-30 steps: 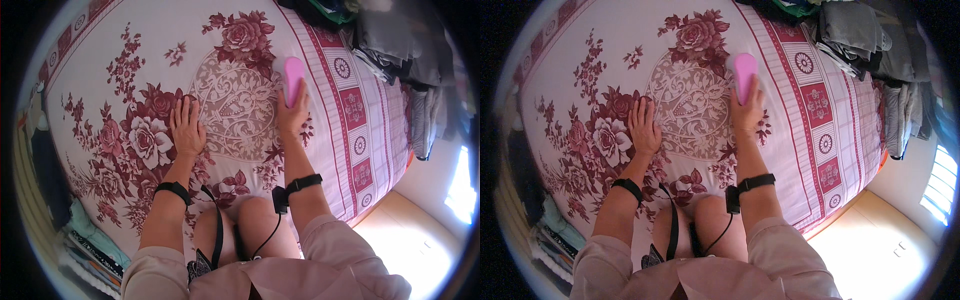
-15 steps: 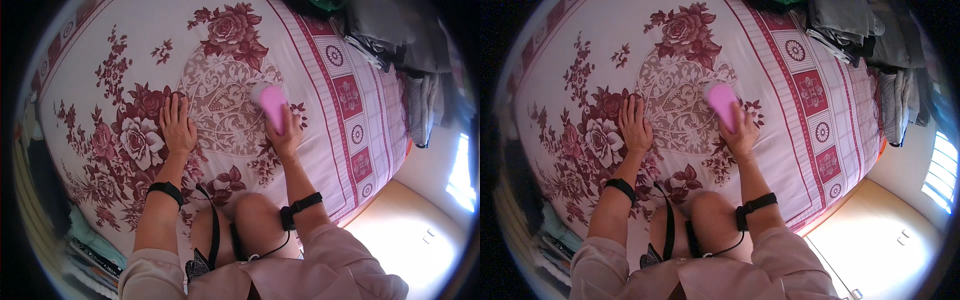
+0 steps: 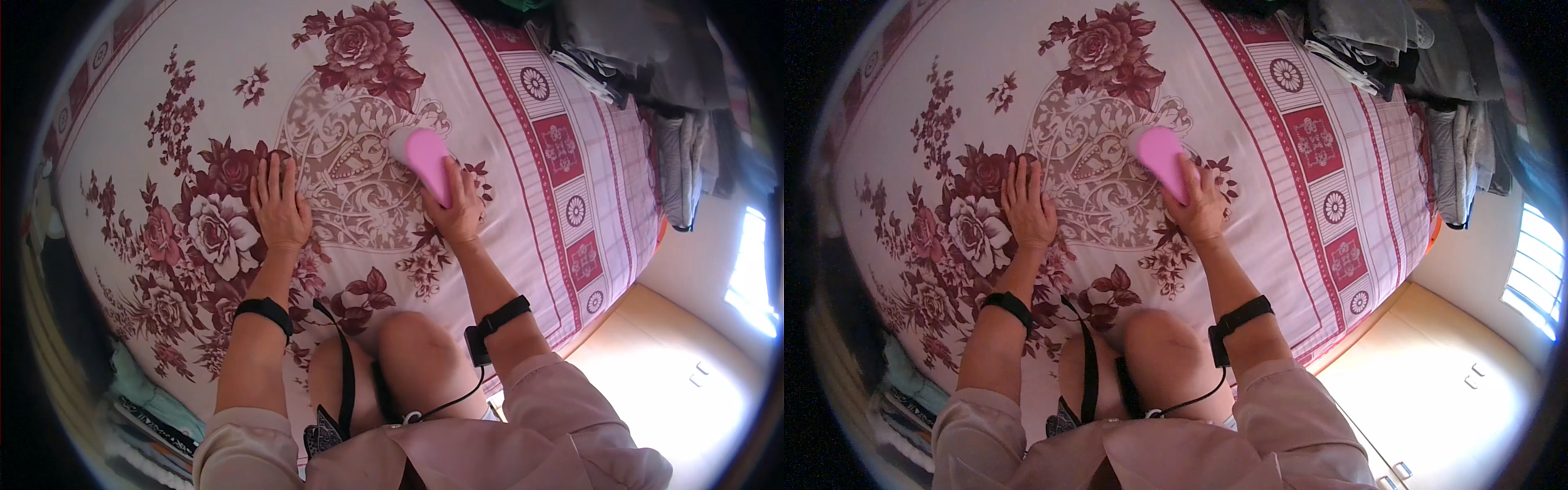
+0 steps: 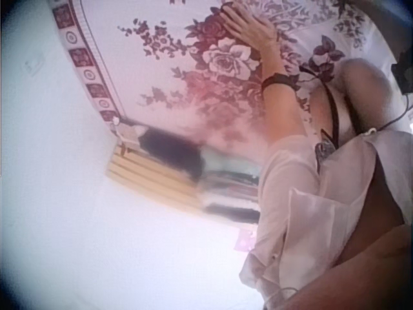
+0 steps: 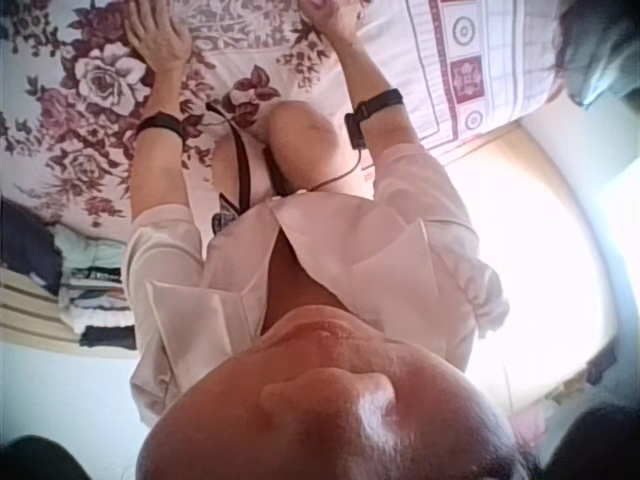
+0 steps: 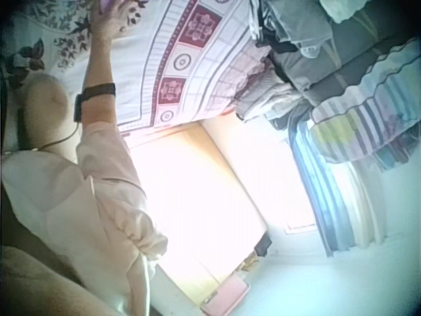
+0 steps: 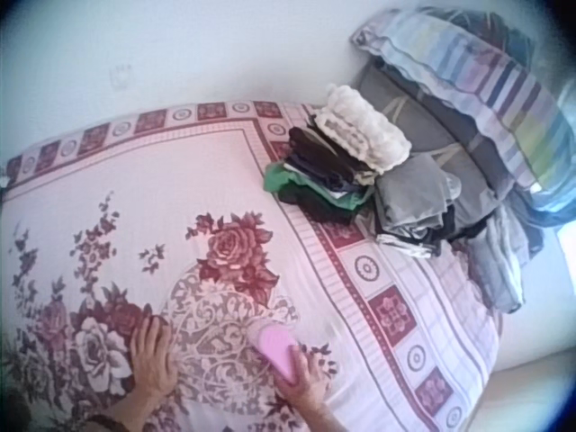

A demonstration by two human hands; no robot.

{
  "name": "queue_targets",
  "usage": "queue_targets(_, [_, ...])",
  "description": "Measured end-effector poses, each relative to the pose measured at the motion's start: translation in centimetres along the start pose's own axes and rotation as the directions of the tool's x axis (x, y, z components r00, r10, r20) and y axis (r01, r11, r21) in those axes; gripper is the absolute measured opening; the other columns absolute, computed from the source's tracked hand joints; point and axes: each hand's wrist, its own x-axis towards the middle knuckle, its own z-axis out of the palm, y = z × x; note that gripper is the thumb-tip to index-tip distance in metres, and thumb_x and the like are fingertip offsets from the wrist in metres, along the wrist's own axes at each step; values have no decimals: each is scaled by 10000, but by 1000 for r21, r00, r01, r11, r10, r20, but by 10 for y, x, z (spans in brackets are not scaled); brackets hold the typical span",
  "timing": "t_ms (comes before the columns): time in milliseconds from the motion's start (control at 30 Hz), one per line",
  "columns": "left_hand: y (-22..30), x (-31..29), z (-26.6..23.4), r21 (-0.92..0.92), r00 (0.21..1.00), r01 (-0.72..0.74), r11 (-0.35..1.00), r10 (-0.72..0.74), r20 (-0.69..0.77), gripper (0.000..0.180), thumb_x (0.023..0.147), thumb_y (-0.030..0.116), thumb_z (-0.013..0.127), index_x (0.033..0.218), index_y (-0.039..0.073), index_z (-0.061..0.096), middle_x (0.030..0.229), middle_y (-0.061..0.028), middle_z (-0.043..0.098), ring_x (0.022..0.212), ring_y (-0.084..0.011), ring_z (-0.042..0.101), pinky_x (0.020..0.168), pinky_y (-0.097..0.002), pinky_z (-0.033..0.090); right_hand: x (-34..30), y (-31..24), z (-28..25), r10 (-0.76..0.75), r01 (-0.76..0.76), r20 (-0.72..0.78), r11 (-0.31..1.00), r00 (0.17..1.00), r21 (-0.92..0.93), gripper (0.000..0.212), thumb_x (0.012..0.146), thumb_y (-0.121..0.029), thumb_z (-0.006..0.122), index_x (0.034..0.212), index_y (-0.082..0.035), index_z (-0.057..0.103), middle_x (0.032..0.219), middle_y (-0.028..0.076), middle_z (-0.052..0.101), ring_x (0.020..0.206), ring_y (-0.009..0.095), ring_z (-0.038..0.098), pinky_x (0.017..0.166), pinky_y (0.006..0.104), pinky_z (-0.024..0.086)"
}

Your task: The person uses a lint roller to remove lint from a floral bedspread and then from a black garment taken from a stack of clothes.

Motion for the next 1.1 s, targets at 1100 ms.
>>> queue_targets(1100, [62,-11,4,-121,908,-249,961,275,315,728,826,299,566,1480,137,292,1553,-115,215,1440,-281,168,1162,-508,111,-21,27,-50,289,-341,-356,935,889,-92,790,738,-205,764,1421,-140,374,1118,159,579,916,353,619,759,431,521])
